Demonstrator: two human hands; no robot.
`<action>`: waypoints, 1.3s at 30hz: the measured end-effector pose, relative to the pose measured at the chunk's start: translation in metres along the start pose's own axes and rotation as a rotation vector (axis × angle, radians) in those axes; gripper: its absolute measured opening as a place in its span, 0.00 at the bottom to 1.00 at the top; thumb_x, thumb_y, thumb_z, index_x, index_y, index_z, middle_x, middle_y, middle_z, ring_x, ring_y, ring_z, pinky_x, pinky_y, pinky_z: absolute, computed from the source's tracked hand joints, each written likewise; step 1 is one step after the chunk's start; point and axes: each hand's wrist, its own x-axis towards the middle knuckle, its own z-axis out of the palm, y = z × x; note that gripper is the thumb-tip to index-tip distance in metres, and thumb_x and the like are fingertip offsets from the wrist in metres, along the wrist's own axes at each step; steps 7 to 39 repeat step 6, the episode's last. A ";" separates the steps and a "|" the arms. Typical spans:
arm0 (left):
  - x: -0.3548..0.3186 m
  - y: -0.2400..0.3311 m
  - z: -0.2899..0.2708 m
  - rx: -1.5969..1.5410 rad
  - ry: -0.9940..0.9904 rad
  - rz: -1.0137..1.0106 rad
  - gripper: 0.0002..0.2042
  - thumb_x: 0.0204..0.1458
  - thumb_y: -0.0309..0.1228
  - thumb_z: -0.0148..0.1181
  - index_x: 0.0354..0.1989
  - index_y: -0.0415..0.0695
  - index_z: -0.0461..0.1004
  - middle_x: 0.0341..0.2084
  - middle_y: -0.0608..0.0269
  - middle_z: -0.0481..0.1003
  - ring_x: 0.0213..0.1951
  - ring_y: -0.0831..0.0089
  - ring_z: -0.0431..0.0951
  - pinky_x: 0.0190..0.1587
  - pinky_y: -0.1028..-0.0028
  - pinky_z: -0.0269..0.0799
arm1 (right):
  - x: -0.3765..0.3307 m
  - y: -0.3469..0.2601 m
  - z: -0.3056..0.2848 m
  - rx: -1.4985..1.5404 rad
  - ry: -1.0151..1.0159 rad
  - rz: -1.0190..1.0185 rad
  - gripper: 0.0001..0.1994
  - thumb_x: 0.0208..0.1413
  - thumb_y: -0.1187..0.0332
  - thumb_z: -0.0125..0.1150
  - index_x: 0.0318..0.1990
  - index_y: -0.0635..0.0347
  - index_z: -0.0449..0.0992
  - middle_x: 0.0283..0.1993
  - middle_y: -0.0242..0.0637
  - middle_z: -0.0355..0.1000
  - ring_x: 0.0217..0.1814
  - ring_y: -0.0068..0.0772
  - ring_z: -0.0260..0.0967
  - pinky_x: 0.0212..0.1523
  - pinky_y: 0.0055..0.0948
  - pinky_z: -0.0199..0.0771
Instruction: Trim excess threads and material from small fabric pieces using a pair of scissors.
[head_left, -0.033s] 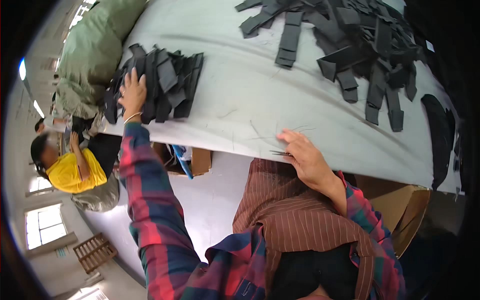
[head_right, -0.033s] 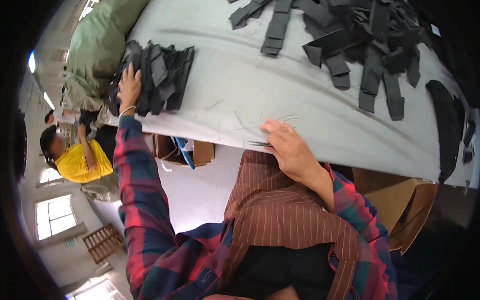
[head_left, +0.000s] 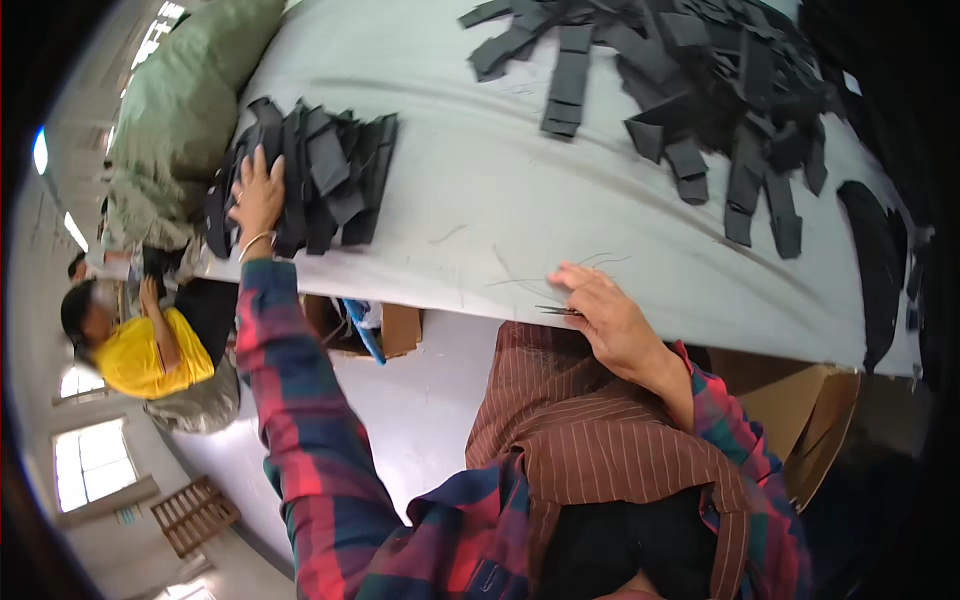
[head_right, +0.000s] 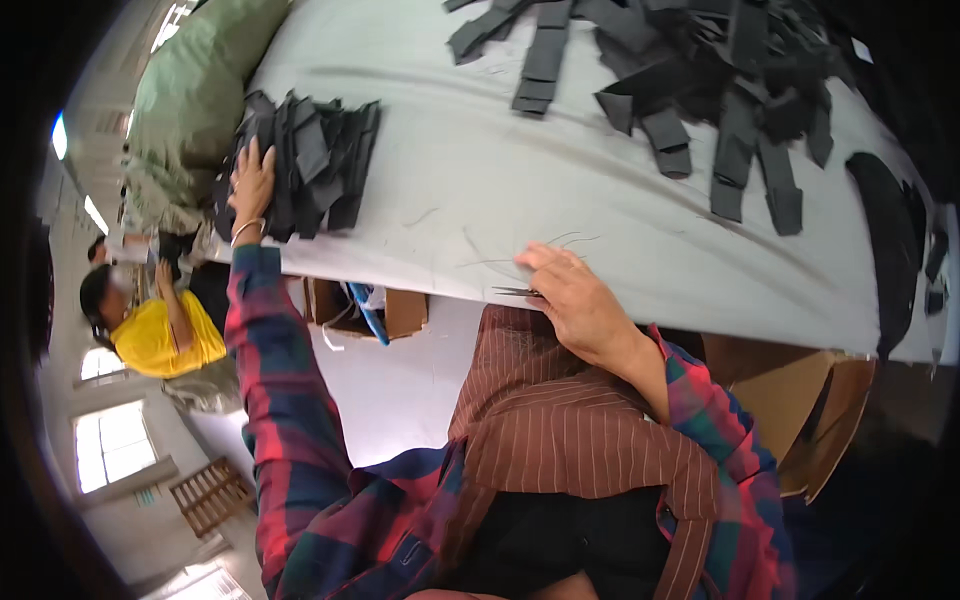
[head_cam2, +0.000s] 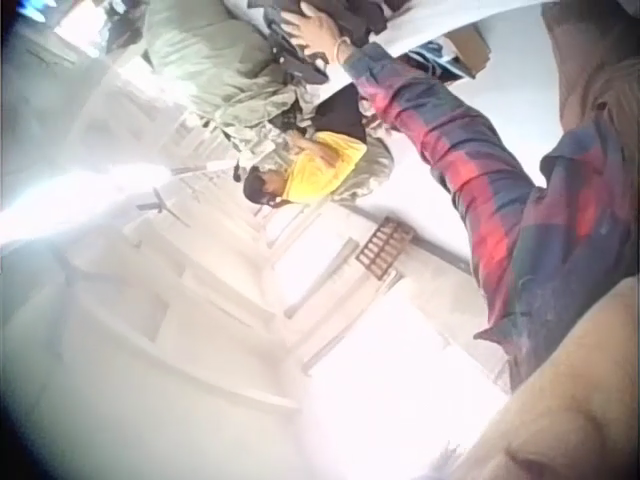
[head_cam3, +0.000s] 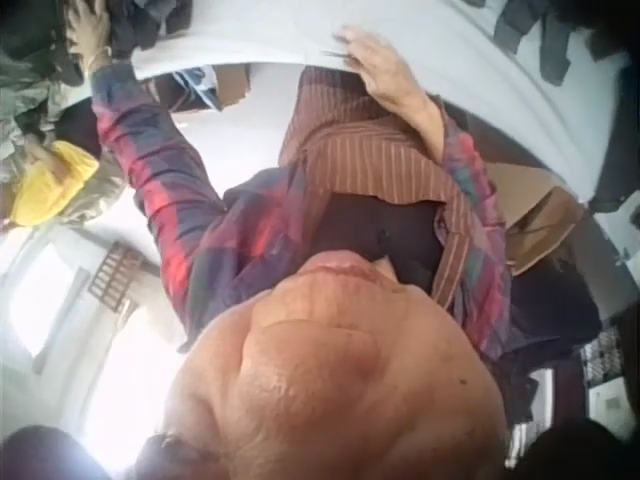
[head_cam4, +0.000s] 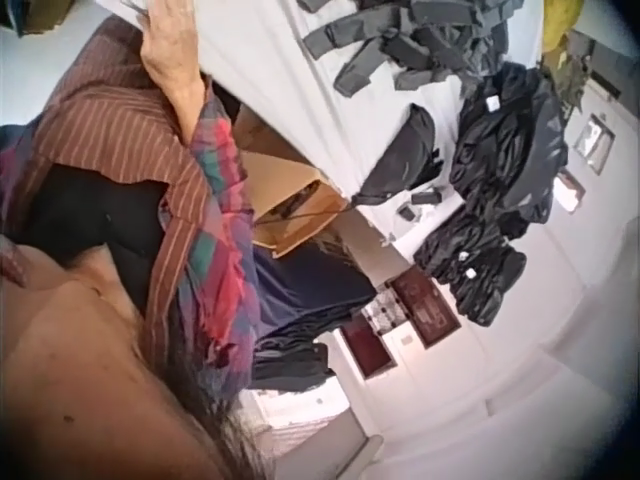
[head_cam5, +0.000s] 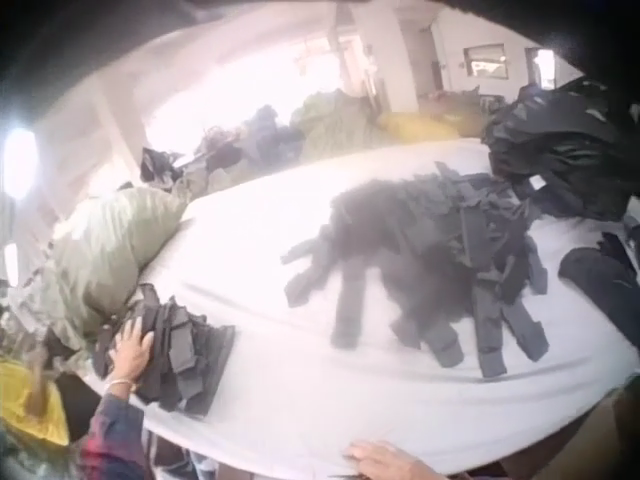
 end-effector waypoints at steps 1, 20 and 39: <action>0.006 -0.018 0.001 -0.034 0.050 0.049 0.32 0.56 0.60 0.43 0.68 0.62 0.54 0.68 0.59 0.53 0.63 0.38 0.55 0.58 0.34 0.50 | 0.000 0.001 -0.002 0.066 0.009 -0.028 0.06 0.53 0.78 0.57 0.38 0.66 0.70 0.53 0.45 0.69 0.60 0.49 0.63 0.57 0.41 0.63; -0.005 0.062 -0.019 -0.105 0.390 0.308 0.30 0.50 0.52 0.60 0.62 0.57 0.66 0.63 0.52 0.58 0.61 0.46 0.59 0.60 0.47 0.56 | -0.009 -0.001 -0.036 0.445 -0.058 0.509 0.11 0.57 0.73 0.55 0.48 0.62 0.71 0.47 0.44 0.71 0.51 0.39 0.68 0.51 0.35 0.66; -0.005 0.062 -0.019 -0.105 0.390 0.308 0.30 0.50 0.52 0.60 0.62 0.57 0.66 0.63 0.52 0.58 0.61 0.46 0.59 0.60 0.47 0.56 | -0.009 -0.001 -0.036 0.445 -0.058 0.509 0.11 0.57 0.73 0.55 0.48 0.62 0.71 0.47 0.44 0.71 0.51 0.39 0.68 0.51 0.35 0.66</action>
